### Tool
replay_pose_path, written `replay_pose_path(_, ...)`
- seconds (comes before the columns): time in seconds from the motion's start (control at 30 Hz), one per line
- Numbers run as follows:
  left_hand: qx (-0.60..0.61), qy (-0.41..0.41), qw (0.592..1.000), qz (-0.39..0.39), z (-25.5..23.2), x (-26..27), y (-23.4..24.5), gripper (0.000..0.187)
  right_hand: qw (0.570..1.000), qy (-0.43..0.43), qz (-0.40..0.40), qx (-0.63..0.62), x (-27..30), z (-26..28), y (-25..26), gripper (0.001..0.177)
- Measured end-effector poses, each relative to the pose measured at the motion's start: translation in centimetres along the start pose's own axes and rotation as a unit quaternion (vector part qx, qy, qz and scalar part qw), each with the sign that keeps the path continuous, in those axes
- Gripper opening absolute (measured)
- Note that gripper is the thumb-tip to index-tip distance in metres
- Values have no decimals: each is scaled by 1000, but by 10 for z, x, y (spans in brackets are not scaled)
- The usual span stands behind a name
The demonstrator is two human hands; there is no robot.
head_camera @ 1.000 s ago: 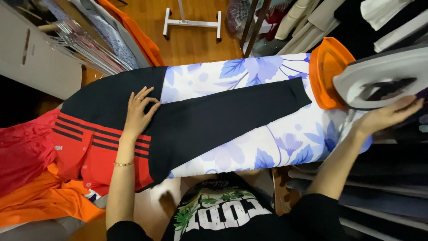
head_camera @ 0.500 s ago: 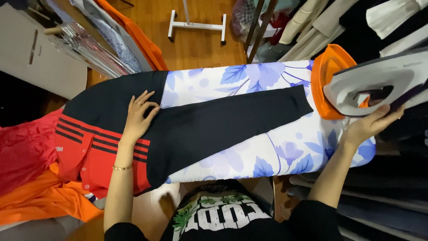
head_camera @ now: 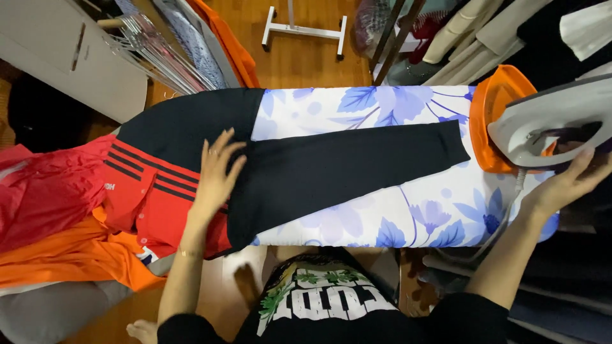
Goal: A person irons a red and black polo shirt on an ironing board using a steam iron.
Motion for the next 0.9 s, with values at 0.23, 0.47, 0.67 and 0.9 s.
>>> replay_pose_path(0.23, -71, 22, 995, 67, -67, 64, -4, 79, 1000, -1, 11, -8, 0, -6, 6, 27)
replay_pose_path(0.47, -232, 46, 967, 94, -89, 125, -28, 110, 967, 48, -149, 201, 89, -72, 33, 72)
replay_pose_path(0.67, -211, 1, 975, 70, -82, 142, -32, 98, 857, -80, 444, 248, 153, 63, -151, 58)
replay_pose_path(0.9, -186, -40, 979, 77, -92, 141, -19, 69, 881, 11, 367, 298, 154, 65, -163, 37)
Point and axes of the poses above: each hand's wrist, its own x-axis away from the middle knuckle, its own y-axis out of the back of the hand, z = x × y, the point moved 9 cm from there along -x, towards the middle knuckle, and after that the axes turned 15 degrees about -y, right-handed, at the moved point
